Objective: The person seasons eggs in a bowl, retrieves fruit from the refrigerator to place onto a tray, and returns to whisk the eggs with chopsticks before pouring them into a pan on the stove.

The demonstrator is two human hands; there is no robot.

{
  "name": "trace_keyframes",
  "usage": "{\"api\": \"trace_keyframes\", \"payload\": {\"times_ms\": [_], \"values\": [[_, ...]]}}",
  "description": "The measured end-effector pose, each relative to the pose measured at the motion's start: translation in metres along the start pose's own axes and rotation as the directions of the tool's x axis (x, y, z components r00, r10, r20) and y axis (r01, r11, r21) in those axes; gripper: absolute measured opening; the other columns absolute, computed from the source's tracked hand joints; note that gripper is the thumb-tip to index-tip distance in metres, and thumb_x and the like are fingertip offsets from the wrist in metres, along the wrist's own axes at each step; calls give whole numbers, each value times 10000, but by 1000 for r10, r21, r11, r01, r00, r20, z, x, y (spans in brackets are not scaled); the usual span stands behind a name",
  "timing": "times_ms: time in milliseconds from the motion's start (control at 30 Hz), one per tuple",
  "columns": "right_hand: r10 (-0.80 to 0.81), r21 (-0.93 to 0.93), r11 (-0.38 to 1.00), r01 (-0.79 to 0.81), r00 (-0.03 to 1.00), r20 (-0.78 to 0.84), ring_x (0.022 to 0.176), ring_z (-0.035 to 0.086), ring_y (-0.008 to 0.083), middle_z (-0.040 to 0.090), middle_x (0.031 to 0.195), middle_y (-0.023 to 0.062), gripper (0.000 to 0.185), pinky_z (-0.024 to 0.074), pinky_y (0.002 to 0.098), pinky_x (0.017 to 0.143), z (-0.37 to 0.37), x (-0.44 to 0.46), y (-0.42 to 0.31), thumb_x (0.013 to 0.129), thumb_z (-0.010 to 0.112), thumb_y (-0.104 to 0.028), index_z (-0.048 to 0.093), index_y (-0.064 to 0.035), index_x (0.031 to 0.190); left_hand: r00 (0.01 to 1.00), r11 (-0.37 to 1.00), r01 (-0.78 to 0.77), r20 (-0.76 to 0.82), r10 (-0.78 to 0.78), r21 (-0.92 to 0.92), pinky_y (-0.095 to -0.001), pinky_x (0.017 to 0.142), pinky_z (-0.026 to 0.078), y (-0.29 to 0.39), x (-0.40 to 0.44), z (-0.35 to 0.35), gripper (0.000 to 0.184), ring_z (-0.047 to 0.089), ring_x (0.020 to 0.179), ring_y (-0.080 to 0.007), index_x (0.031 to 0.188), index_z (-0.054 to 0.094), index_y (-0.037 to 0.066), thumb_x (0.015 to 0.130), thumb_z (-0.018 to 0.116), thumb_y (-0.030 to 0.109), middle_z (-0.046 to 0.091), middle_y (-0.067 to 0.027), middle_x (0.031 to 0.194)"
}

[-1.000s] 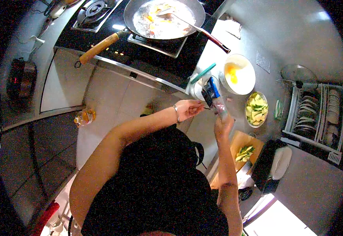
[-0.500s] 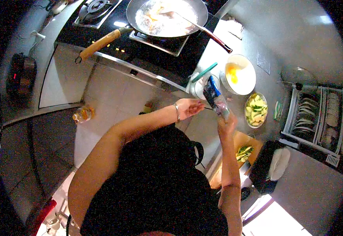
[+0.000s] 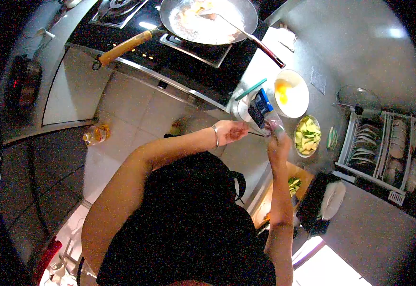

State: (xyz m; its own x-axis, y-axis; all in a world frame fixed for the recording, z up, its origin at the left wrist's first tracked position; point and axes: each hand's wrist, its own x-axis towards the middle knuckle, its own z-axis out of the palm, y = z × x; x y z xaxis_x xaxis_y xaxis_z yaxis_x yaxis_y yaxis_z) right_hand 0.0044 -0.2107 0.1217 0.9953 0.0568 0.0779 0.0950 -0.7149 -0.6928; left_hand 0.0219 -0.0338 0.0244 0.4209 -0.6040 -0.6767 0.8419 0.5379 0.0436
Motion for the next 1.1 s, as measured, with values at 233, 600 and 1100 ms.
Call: {"api": "trace_keyframes", "payload": {"times_ms": [233, 600, 1100], "values": [[54, 130, 990, -49, 998, -40, 819, 625, 185, 660, 921, 113, 353, 471, 281, 706, 2, -2, -28, 776, 424, 79, 611, -23, 1057, 999, 999, 41, -8, -41, 1, -281, 655, 539, -4, 2, -3, 194, 633, 848, -219, 1011, 565, 8, 876, 521, 140, 635, -110, 982], [-15, 109, 994, 27, 994, -111, 788, 627, 182, 661, 859, 126, 319, 474, 285, 725, 9, -1, -16, 763, 430, 68, 637, -13, 991, 998, 998, 54, 37, -55, 22, -281, 645, 541, -7, 7, -11, 193, 634, 814, -214, 1033, 538, 13, 884, 514, 133, 637, -119, 957], [8, 53, 999, 0, 990, -141, 783, 636, 246, 653, 844, 143, 335, 471, 333, 707, 6, -3, -12, 720, 461, 49, 642, -55, 981, 999, 1000, -16, 38, 15, 8, -295, 672, 542, 10, 9, -4, 184, 632, 823, -228, 1020, 532, -32, 843, 508, 13, 623, -158, 979]]}}
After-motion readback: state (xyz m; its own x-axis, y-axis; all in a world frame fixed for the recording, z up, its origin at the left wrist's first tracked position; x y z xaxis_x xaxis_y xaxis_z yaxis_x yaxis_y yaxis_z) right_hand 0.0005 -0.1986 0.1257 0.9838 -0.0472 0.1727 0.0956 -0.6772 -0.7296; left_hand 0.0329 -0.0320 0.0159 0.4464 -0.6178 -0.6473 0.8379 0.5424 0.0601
